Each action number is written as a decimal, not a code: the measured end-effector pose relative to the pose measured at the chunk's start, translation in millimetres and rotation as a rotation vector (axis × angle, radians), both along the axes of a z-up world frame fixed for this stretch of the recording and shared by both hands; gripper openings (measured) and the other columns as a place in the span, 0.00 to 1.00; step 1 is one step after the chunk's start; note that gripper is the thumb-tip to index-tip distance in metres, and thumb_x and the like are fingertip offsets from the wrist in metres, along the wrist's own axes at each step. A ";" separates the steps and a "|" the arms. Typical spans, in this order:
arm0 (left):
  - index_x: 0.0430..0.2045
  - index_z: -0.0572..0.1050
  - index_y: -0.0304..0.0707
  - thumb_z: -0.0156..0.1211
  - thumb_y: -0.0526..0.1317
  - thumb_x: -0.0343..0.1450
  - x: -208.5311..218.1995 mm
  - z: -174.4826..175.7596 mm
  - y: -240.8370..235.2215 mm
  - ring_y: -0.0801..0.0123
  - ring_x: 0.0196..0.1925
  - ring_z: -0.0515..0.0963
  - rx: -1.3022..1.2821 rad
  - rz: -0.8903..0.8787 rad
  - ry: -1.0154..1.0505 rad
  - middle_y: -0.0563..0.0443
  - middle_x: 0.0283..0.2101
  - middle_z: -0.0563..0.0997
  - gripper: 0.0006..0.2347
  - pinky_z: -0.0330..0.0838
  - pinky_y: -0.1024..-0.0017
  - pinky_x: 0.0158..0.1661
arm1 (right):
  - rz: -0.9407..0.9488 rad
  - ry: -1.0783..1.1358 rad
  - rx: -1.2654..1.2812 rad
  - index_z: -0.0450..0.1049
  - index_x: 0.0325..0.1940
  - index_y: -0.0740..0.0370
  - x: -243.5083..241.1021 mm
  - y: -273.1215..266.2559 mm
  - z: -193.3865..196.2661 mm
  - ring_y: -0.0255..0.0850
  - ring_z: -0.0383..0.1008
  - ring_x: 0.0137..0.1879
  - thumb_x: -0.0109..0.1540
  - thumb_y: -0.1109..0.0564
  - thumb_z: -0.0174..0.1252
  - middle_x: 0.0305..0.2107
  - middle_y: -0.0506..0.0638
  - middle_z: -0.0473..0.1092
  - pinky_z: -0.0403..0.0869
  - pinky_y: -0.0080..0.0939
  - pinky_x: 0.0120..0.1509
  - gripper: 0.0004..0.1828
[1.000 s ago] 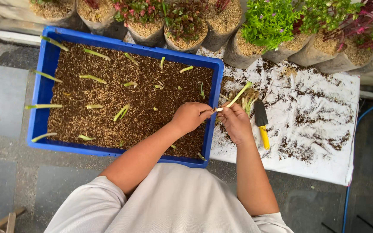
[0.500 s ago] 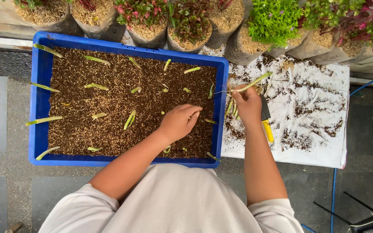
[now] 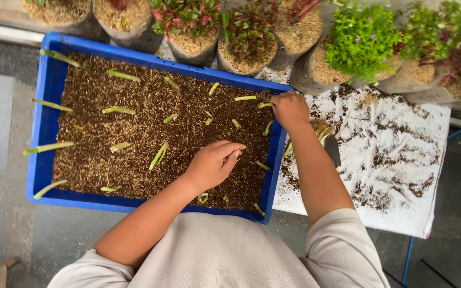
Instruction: The person plants green onion starts into a soil-filled blue container by hand and using a small trowel to make holes, then pressing the soil around the roots.
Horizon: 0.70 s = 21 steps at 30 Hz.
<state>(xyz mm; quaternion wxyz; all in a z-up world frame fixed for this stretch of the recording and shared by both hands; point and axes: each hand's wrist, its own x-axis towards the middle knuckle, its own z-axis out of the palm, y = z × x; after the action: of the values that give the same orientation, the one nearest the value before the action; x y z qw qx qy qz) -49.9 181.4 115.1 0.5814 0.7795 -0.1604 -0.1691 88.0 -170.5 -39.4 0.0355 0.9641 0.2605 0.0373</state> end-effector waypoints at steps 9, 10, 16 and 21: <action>0.58 0.86 0.34 0.56 0.30 0.81 -59.8 -7.0 83.2 0.53 0.43 0.91 -0.107 0.199 0.003 0.40 0.41 0.91 0.14 0.89 0.59 0.43 | 0.277 -0.197 -0.256 0.78 0.24 0.46 21.5 -8.2 -12.6 0.40 0.77 0.32 0.65 0.57 0.68 0.18 0.41 0.72 0.74 0.46 0.41 0.15; 0.58 0.86 0.34 0.56 0.30 0.81 -70.5 -11.2 94.0 0.53 0.43 0.91 -0.108 0.206 0.009 0.40 0.41 0.91 0.14 0.89 0.59 0.43 | 0.284 -0.191 -0.255 0.78 0.24 0.46 21.5 -0.5 -6.7 0.40 0.77 0.32 0.65 0.57 0.68 0.18 0.41 0.72 0.74 0.46 0.41 0.15; 0.51 0.91 0.41 0.60 0.34 0.79 -134.9 -48.3 154.4 0.57 0.29 0.86 0.071 0.473 -0.269 0.53 0.31 0.88 0.12 0.83 0.62 0.35 | 0.099 0.303 -0.418 0.84 0.37 0.51 25.0 21.1 6.0 0.45 0.86 0.33 0.71 0.60 0.62 0.26 0.47 0.80 0.83 0.50 0.36 0.10; 0.44 0.91 0.40 0.58 0.37 0.78 -183.3 -63.4 170.6 0.58 0.25 0.79 0.161 0.484 -0.397 0.51 0.28 0.81 0.12 0.80 0.62 0.31 | 0.139 0.303 -0.452 0.87 0.48 0.50 26.3 21.9 11.3 0.43 0.88 0.36 0.74 0.60 0.60 0.30 0.48 0.82 0.85 0.46 0.37 0.11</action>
<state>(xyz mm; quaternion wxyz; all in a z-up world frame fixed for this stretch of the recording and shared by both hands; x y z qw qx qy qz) -233.3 352.0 51.7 0.4985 0.8564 -0.0668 0.1172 114.4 -148.7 -28.1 0.2078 0.9061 0.3301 -0.1640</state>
